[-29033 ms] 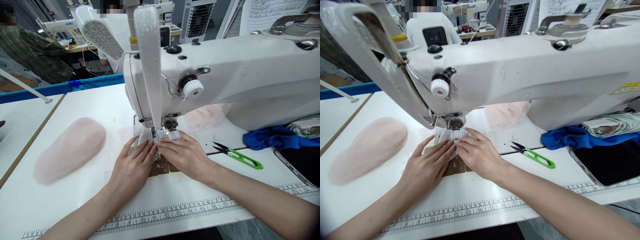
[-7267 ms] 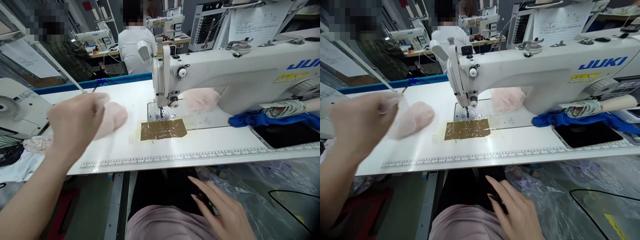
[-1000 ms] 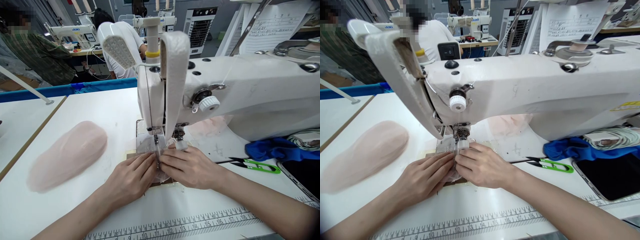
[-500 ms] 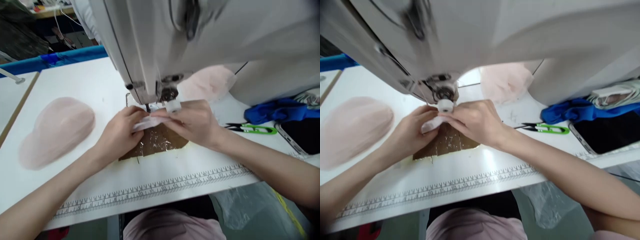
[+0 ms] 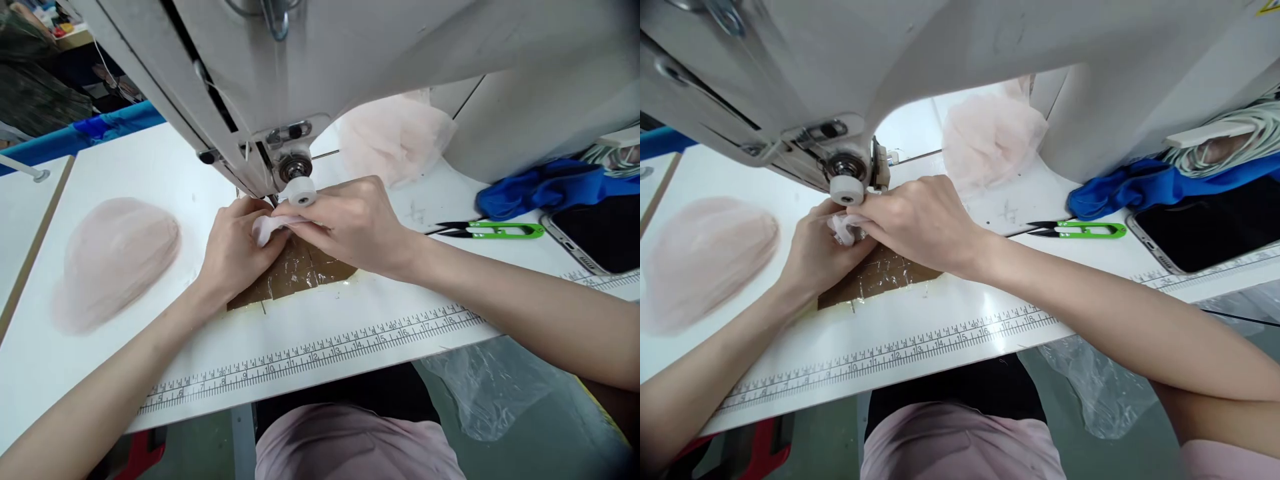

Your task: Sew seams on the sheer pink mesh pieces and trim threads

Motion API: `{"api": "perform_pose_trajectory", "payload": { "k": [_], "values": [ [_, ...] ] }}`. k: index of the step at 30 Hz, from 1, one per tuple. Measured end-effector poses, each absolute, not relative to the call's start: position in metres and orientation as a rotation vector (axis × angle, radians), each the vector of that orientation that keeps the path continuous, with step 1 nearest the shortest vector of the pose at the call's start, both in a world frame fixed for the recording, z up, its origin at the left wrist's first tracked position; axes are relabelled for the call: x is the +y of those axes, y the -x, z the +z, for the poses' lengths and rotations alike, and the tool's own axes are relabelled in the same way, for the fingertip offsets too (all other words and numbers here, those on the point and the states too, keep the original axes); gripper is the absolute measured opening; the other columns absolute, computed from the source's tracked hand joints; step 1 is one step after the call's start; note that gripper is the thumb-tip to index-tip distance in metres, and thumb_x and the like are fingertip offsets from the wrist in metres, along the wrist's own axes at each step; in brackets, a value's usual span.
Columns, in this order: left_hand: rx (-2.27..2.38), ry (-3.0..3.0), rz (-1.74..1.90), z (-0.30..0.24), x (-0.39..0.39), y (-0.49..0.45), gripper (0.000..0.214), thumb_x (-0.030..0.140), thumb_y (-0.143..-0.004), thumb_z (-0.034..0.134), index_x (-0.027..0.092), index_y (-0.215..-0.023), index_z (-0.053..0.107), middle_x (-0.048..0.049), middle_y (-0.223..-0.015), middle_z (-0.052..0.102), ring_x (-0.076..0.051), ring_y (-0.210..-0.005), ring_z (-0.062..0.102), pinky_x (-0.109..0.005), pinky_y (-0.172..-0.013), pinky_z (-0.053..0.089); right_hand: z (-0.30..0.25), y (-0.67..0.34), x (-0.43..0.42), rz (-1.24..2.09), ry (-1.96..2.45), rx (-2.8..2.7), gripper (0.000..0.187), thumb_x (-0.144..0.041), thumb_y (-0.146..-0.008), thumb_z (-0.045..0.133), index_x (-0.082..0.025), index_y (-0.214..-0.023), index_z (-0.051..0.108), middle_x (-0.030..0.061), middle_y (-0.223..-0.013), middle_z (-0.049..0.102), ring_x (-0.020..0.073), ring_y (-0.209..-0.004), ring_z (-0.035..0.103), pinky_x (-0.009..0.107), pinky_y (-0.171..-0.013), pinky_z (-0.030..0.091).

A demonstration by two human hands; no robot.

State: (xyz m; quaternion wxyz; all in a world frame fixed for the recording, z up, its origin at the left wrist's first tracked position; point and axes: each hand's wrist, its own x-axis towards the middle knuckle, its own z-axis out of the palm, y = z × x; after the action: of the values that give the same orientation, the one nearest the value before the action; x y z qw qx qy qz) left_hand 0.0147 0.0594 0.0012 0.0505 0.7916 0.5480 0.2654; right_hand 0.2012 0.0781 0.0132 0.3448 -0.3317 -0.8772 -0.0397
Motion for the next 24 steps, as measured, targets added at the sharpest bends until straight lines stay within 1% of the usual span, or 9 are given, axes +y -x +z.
{"api": "perform_pose_trajectory", "payload": {
  "k": [3, 6, 7, 9, 12, 14, 15, 20, 24],
  "values": [
    [1.635, -2.529, 0.808, 0.002, 0.059, -0.012, 0.011, 0.028, -0.082, 0.063, 0.018, -0.085, 0.066, -0.0041, -0.093, 0.066, -0.021, -0.083, 0.06, -0.037, -0.076, 0.048, 0.011, -0.203, 0.078, -0.074, 0.861, -2.252, 0.034, -0.032, -0.099, 0.045, -0.019, -0.086, 0.074, -0.0024, -0.064, 0.066, 0.01, -0.058, 0.061, 0.022, -0.054, 0.04],
    [1.528, -2.712, 0.738, 0.003, 0.055, -0.006, 0.015, 0.022, -0.089, 0.054, 0.018, -0.082, 0.068, -0.0065, -0.098, 0.066, -0.023, -0.088, 0.059, -0.038, -0.076, 0.048, 0.01, -0.207, 0.074, -0.043, 0.797, -2.272, 0.033, -0.03, -0.099, 0.044, -0.019, -0.088, 0.073, -0.0027, -0.064, 0.068, 0.0094, -0.057, 0.061, 0.021, -0.055, 0.044],
    [1.478, -2.789, 0.684, 0.004, 0.053, -0.004, 0.016, 0.02, -0.089, 0.054, 0.018, -0.085, 0.069, -0.0076, -0.101, 0.067, -0.024, -0.091, 0.059, -0.039, -0.077, 0.048, 0.01, -0.209, 0.071, -0.043, 0.754, -2.303, 0.032, -0.028, -0.099, 0.044, -0.019, -0.087, 0.073, -0.0028, -0.065, 0.069, 0.0093, -0.057, 0.062, 0.021, -0.055, 0.046],
    [1.396, -2.948, 0.584, 0.005, 0.046, -0.002, 0.018, 0.018, -0.088, 0.054, 0.017, -0.098, 0.07, -0.0099, -0.105, 0.067, -0.028, -0.099, 0.057, -0.042, -0.079, 0.048, 0.01, -0.212, 0.065, -0.095, 0.636, -2.398, 0.031, -0.021, -0.097, 0.046, -0.02, -0.081, 0.073, -0.0027, -0.067, 0.071, 0.0102, -0.061, 0.064, 0.022, -0.058, 0.051],
    [1.331, -3.143, 0.522, 0.005, 0.032, 0.0, 0.028, 0.016, -0.09, 0.053, 0.012, -0.114, 0.066, -0.0121, -0.109, 0.069, -0.029, -0.104, 0.058, -0.044, -0.084, 0.048, 0.01, -0.214, 0.056, -0.308, 0.474, -2.524, 0.027, -0.011, -0.092, 0.05, -0.018, -0.078, 0.072, 0.0014, -0.081, 0.075, 0.0143, -0.078, 0.069, 0.027, -0.074, 0.058],
    [1.313, -3.205, 0.521, 0.004, 0.024, 0.0, 0.03, 0.015, -0.091, 0.051, 0.009, -0.117, 0.065, -0.012, -0.115, 0.07, -0.028, -0.107, 0.059, -0.044, -0.09, 0.047, 0.01, -0.214, 0.05, -0.412, 0.436, -2.572, 0.027, -0.006, -0.09, 0.05, -0.015, -0.081, 0.073, 0.005, -0.087, 0.076, 0.0162, -0.088, 0.07, 0.031, -0.087, 0.057],
    [1.303, -3.219, 0.513, 0.003, 0.021, 0.0, 0.03, 0.014, -0.091, 0.05, 0.008, -0.118, 0.064, -0.0117, -0.119, 0.069, -0.028, -0.11, 0.059, -0.044, -0.093, 0.046, 0.01, -0.214, 0.048, -0.431, 0.434, -2.584, 0.027, -0.004, -0.09, 0.049, -0.014, -0.082, 0.073, 0.0061, -0.087, 0.076, 0.0167, -0.089, 0.07, 0.032, -0.089, 0.057],
    [1.266, -3.207, 0.456, -0.002, 0.016, 0.001, 0.035, 0.012, -0.094, 0.043, 0.007, -0.125, 0.06, -0.012, -0.126, 0.065, -0.026, -0.119, 0.059, -0.045, -0.103, 0.042, 0.01, -0.211, 0.046, -0.328, 0.478, -2.583, 0.031, -0.004, -0.091, 0.045, -0.014, -0.085, 0.073, 0.0074, -0.085, 0.076, 0.0167, -0.086, 0.071, 0.032, -0.089, 0.059],
    [1.26, -3.192, 0.504, -0.004, 0.017, 0.002, 0.036, 0.012, -0.093, 0.047, 0.006, -0.126, 0.059, -0.0129, -0.124, 0.066, -0.027, -0.117, 0.061, -0.047, -0.106, 0.04, 0.01, -0.209, 0.047, -0.266, 0.502, -2.564, 0.03, -0.004, -0.09, 0.046, -0.015, -0.083, 0.073, 0.0073, -0.086, 0.076, 0.0165, -0.087, 0.071, 0.032, -0.09, 0.058]
  ]
}}
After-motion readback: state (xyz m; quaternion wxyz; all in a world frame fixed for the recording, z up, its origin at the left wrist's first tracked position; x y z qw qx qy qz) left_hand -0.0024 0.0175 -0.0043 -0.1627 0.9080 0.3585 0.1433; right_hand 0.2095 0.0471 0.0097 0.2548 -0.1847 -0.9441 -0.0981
